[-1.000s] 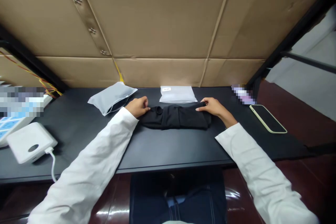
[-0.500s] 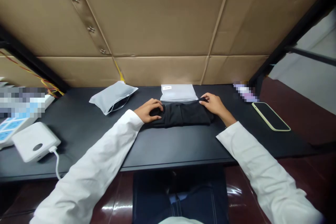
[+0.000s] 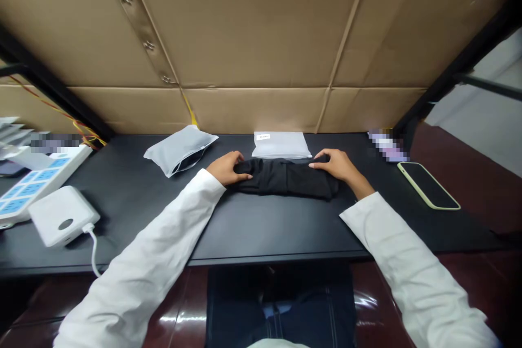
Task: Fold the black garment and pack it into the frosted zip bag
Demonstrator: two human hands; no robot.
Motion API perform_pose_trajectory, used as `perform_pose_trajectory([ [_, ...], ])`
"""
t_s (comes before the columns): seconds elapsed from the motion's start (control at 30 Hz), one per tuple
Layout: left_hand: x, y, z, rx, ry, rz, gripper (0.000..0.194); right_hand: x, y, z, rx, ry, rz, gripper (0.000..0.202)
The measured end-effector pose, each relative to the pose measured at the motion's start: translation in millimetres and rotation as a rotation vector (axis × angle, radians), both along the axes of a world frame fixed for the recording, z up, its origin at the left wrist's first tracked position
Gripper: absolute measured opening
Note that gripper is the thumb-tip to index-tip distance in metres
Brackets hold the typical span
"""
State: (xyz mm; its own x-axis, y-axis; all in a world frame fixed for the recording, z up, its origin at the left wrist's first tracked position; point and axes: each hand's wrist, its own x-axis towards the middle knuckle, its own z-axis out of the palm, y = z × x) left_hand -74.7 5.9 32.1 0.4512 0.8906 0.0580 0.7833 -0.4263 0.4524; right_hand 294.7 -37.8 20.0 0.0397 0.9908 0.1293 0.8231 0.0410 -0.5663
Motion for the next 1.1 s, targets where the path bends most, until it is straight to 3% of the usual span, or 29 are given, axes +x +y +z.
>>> perform_pose_trajectory([
  [0.13, -5, 1, 11.8, -0.125, 0.147, 0.149, 0.054, 4, -1, 0.3, 0.019, -0.011, -0.010, 0.044],
  [0.27, -6, 1, 13.2, -0.174, 0.112, 0.118, 0.039, -19, -13, 11.8, 0.367, -0.080, 0.017, 0.045],
  [0.33, -3, -1, 10.6, -0.117, 0.067, 0.116, 0.032, -43, -23, 18.8, 0.492, -0.089, 0.148, 0.044],
  [0.4, -1, -2, 8.5, -0.060, 0.048, 0.162, 0.031, -70, -33, 21.1, 0.497, -0.129, 0.365, 0.050],
  [0.47, -2, -2, 8.5, -0.047, 0.044, 0.226, 0.036, -93, -40, 17.2, 0.417, -0.220, 0.581, 0.058],
  [0.57, -7, 1, 12.1, -0.076, -0.044, 0.275, 0.042, -110, -43, 6.2, 0.259, -0.301, 0.707, 0.072],
  [0.67, -4, 0, 15.5, -0.066, -0.349, 0.261, 0.049, -113, -44, 1.1, 0.181, -0.308, 0.689, 0.073],
  [0.8, 29, -27, 9.8, 0.130, -0.779, 0.214, 0.044, -115, -47, 4.8, 0.212, -0.339, 0.646, 0.069],
  [0.97, 71, -71, -9.2, 0.253, -0.642, -0.065, 0.023, -117, -48, 4.8, 0.233, -0.347, 0.662, 0.063],
  [1.03, 77, -77, -13.0, 0.296, -0.635, -0.053, 0.016, -117, -48, 3.1, 0.234, -0.342, 0.668, 0.061],
  [1.1, 79, -75, -14.0, 0.341, -0.694, 0.041, 0.015, -117, -48, 1.3, 0.235, -0.328, 0.676, 0.063],
])
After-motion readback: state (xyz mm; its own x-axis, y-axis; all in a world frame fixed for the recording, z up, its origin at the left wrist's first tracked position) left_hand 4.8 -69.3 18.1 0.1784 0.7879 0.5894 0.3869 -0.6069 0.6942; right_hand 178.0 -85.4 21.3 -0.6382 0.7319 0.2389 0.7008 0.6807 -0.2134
